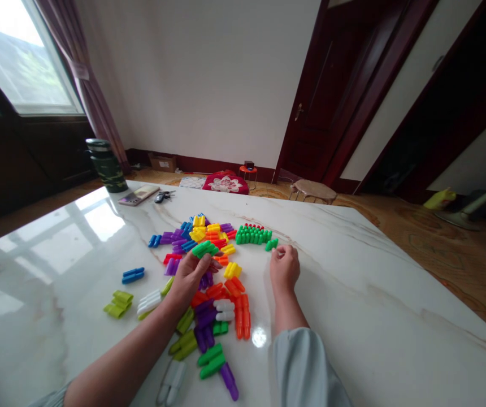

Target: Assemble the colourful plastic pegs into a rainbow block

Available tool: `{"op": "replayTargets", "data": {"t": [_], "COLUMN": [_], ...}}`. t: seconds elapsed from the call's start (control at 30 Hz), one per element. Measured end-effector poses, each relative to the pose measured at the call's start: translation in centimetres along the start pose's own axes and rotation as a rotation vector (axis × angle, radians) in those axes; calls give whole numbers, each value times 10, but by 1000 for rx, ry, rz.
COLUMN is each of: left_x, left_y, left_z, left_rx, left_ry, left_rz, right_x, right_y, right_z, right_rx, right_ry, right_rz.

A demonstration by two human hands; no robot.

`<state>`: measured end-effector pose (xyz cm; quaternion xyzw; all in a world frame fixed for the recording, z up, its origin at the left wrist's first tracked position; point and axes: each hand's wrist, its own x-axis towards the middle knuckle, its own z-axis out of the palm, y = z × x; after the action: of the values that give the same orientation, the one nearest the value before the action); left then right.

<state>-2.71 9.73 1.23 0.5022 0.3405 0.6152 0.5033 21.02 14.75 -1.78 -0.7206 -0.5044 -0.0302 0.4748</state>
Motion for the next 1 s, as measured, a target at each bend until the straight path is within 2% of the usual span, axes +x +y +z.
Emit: {"op": "replayTargets", "data": {"t": [0.17,0.3,0.43,0.57,0.77,1.0], "left_x": [-1,-2,-2,-2,-1,-2], "left_y": [1,3,0,-1,-1,1], "left_z": [1,1,0,-2,-1,-1], "left_rx": [-1,6,20,28,39,56], "left_ry": [10,12,1,-9,-7,-11], "left_rz": [-4,-8,-2,2,-4,-16], "right_x": [-3,-2,-2,-4,-6,-7], "right_y": [1,1,-1,-4,-13,-16], "right_z": [0,2,2,-1,-6,-7], "right_rx": [-40,-59,-38,-154,-277,-345], "right_ry": [-173,-229,-232,-164,-294,-306], "right_rz": [-96,-143,-165,-72,-54,-63]}}
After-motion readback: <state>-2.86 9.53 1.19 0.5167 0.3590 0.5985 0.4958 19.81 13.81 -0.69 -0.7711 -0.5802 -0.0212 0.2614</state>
